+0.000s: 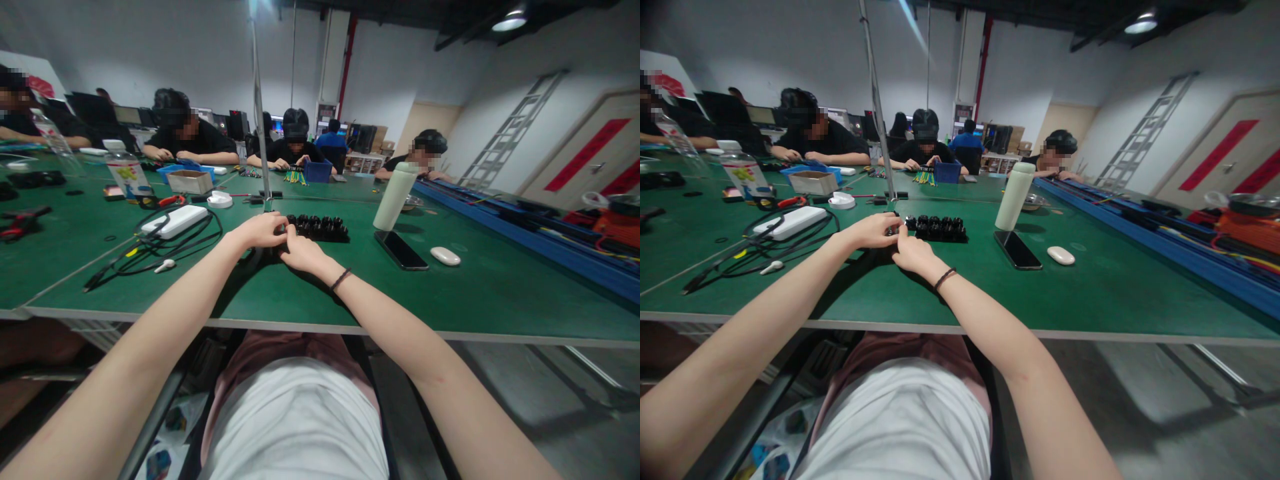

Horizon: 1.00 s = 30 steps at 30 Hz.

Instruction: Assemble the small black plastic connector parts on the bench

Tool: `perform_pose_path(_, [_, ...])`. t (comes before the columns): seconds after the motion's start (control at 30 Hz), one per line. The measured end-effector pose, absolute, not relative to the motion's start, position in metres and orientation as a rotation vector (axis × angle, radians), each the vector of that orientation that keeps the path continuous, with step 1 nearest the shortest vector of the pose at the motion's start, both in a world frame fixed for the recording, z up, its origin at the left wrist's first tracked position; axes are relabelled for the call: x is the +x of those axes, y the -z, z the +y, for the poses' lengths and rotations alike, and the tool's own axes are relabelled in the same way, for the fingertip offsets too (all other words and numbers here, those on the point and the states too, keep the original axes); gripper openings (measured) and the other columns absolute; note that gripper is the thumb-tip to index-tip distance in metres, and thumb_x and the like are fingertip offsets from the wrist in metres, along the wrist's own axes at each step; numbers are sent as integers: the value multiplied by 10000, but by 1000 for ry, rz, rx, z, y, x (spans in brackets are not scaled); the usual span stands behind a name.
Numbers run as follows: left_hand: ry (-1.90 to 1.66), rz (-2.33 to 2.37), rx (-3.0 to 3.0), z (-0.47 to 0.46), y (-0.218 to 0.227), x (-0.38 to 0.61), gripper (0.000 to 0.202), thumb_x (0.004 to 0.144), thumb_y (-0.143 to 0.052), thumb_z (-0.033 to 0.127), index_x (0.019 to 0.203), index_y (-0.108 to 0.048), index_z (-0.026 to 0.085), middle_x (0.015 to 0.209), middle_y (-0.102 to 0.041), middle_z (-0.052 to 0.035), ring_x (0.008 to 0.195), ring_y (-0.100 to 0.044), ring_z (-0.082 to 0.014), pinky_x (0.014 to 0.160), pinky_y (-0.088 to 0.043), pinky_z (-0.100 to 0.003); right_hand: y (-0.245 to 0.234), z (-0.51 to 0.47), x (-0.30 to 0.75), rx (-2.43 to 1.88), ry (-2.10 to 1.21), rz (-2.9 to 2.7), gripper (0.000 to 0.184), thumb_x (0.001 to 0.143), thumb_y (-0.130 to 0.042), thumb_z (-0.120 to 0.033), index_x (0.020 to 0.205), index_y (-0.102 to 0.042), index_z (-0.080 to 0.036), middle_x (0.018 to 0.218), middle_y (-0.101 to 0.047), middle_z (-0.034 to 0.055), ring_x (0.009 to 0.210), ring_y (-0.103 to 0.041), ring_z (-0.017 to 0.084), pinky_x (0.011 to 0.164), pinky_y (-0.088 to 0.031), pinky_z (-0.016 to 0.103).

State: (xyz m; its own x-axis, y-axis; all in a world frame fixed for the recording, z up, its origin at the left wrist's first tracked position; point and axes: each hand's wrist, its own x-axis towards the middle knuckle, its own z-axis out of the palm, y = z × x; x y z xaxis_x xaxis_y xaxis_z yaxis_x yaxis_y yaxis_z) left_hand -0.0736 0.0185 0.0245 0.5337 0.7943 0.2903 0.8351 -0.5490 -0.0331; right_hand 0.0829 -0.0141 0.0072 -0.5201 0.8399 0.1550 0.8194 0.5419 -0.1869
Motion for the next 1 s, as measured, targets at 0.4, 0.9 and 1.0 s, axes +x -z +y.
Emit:
perform_pose_path(0.4, [458,-1440,-2594,20,-28,-82,375,828,-417,412,1000,-650,175,941,-662,-78,869,-627,-226,775,-466,-315,-8,-14,83,-1402,-146,-2558,577,857,-479,-287,1342,-280,-45,1147,-650,232,1021,-668,343,839,-533,430])
perform_pose_path(0.9, [303,-1563,-2546,24,-32,-94,358,755,-486,376,1000,-671,193,912,-710,-65,806,-656,-227,687,-454,-289,-11,-17,83,-1411,-158,-2561,485,870,-474,-278,1284,-313,-82,1137,-653,216,1003,-671,323,823,-527,412])
perform_pose_path(1.0, [252,-1608,-2549,26,-30,-94,380,755,-507,405,1028,-670,197,891,-717,-61,774,-660,-227,648,-443,-286,-11,-16,84,-1400,-156,-2568,475,872,-477,-278,1280,-326,-89,1124,-663,203,989,-676,316,811,-531,405])
